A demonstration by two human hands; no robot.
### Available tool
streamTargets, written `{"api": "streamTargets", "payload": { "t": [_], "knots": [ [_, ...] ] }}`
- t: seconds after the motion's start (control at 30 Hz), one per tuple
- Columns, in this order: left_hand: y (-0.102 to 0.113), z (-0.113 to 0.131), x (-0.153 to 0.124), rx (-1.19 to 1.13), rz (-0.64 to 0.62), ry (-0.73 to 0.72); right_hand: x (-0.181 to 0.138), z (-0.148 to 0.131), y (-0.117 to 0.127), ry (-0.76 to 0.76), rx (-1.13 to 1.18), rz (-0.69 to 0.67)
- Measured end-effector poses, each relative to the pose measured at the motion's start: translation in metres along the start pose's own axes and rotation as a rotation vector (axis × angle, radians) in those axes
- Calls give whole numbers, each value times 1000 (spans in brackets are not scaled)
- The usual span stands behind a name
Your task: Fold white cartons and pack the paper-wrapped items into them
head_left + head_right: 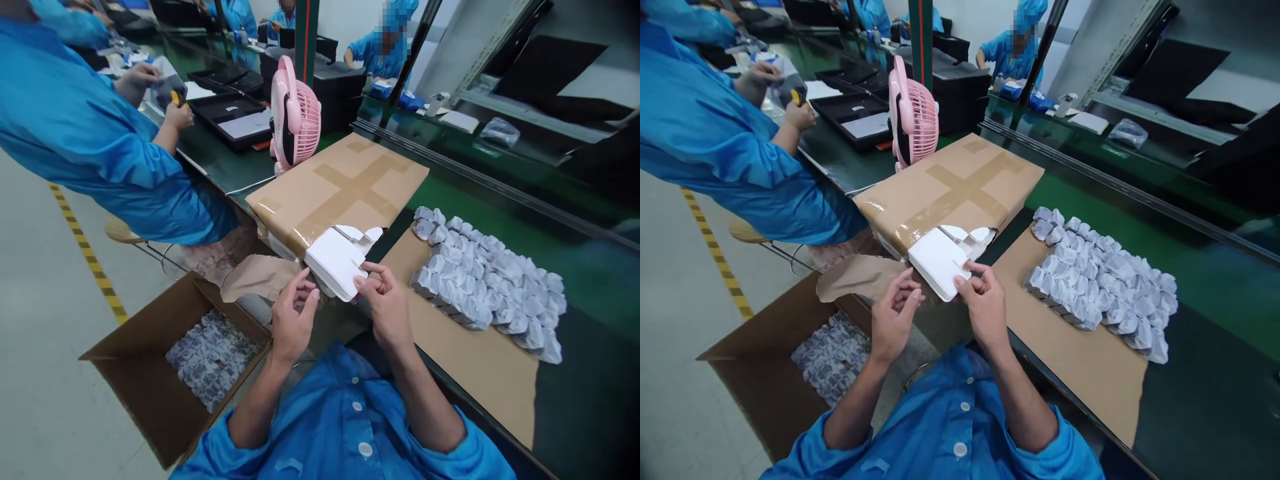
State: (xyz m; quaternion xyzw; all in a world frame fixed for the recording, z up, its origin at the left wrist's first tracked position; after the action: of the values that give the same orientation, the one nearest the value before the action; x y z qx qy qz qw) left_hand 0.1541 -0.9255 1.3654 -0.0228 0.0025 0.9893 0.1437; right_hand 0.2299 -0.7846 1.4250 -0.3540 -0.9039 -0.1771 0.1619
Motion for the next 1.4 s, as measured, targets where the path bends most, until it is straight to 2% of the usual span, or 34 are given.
{"api": "streamTargets", "payload": {
  "t": [0.07,0.13,0.17,0.23,0.27,0.33,0.4,0.53,0.63,0.77,0.93,1.03,1.27,1.4],
  "knots": [
    [2,3,8,76,40,-102,-4,-10,3,324,-424,-43],
    [9,9,19,232,166,-265,-8,-20,-3,660,-785,-150],
    [13,13,26,334,244,-364,-10,-22,-9,777,-911,-234],
    [23,24,40,549,342,-557,-7,-22,-21,895,-1083,-385],
    [29,30,47,645,341,-631,-4,-21,-25,924,-1144,-421],
    [37,41,58,785,278,-712,4,-19,-28,961,-1230,-452],
    [40,49,65,845,231,-712,12,-21,-25,1003,-1286,-489],
    [29,52,62,805,299,-660,21,-31,-16,1113,-1389,-527],
    [16,47,59,801,348,-628,21,-32,-16,1151,-1433,-503],
    [15,43,65,797,372,-672,17,-25,-22,1152,-1463,-429],
    [28,42,78,898,282,-846,15,-19,-23,1136,-1434,-433],
    [30,47,83,895,256,-898,18,-22,-22,1145,-1431,-435],
    [30,48,91,779,320,-966,24,-36,-25,1147,-1448,-504],
    [35,51,85,871,363,-948,20,-29,-28,1148,-1429,-489]
  ]
}}
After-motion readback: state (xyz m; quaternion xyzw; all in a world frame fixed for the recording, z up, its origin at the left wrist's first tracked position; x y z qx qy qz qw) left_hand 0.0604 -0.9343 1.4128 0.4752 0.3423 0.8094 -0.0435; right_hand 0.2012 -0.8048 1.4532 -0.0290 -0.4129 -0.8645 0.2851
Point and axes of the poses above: each hand's wrist, its own x-axis towards the middle knuckle, its own y-axis out of the back of the hand, z = x × y, the point moved 1 cm from there along x, towards the middle knuckle, and after that the axes turned 13 degrees about y, right-handed, at the moved point
